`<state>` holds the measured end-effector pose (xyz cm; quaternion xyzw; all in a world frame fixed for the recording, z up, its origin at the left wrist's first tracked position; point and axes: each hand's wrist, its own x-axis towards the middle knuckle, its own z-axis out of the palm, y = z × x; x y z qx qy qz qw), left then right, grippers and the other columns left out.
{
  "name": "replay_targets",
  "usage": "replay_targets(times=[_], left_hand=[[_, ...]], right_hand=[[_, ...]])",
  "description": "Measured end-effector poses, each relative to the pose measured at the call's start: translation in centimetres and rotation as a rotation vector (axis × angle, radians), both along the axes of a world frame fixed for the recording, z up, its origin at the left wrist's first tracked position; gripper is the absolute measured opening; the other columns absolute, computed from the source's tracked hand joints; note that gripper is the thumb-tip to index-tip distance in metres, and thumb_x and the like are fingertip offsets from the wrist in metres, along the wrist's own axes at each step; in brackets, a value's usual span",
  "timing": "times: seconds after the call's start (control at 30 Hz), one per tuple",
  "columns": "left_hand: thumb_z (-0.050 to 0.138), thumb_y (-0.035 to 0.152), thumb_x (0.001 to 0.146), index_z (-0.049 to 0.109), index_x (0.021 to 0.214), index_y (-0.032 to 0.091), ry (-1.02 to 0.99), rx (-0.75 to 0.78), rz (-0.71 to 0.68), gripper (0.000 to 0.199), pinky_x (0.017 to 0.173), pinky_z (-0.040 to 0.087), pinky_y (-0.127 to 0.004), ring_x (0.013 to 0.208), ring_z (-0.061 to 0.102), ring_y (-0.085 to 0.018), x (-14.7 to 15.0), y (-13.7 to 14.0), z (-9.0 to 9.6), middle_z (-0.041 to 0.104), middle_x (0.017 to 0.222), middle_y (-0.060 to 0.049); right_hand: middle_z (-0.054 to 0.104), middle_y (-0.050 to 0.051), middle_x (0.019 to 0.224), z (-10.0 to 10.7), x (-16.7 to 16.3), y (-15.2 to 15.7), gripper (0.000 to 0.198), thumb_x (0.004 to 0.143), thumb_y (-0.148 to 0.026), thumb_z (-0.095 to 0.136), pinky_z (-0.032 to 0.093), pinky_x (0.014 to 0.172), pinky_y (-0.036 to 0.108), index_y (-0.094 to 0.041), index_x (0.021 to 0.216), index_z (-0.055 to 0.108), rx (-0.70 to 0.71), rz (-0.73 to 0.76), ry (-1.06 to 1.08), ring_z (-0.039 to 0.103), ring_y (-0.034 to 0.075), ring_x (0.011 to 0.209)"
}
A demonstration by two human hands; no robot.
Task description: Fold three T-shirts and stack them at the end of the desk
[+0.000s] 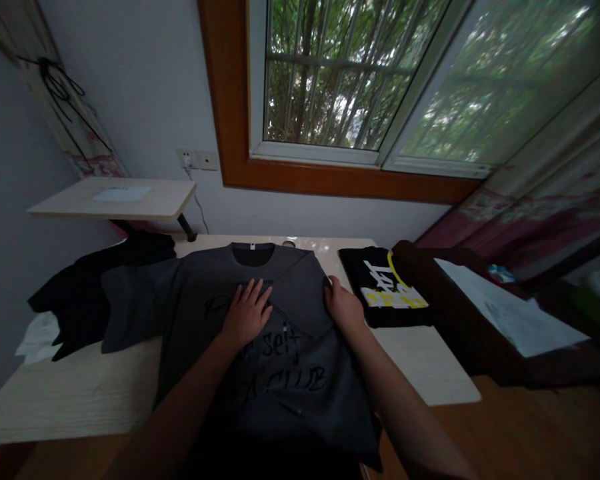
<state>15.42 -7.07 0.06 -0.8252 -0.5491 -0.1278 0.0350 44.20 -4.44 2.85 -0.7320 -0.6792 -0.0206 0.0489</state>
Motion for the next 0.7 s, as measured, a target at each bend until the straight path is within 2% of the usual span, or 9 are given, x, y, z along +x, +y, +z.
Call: replay_targets(times=[0.53,0.7], left_hand=[[0.037,0.044,0.103,0.041,0.154,0.028,-0.026,-0.048,-0.102,0.054,0.123,0.022,-0.06,0.153,0.026,-0.031,2.5,-0.1,0.5,0.033,0.165,-0.008],[0.037,0.045,0.103,0.042,0.153,0.029,-0.023,-0.048,-0.122,0.053,0.123,0.022,-0.058,0.153,0.026,-0.03,2.6,0.1,0.6,0.033,0.165,-0.007]], right_hand=[[0.075,0.013,0.098,0.5,2.6,-1.4,0.043,0.107,-0.038,0.035,0.047,0.068,0.029,-0.021,0.145,0.043,0.011,-0.042,-0.119,0.074,0.024,0.08],[0.072,0.012,0.097,1.1,2.5,-1.8,0.037,0.106,-0.035,0.035,0.046,0.067,0.03,-0.021,0.137,0.05,-0.003,-0.024,-0.137,0.07,0.023,0.078]])
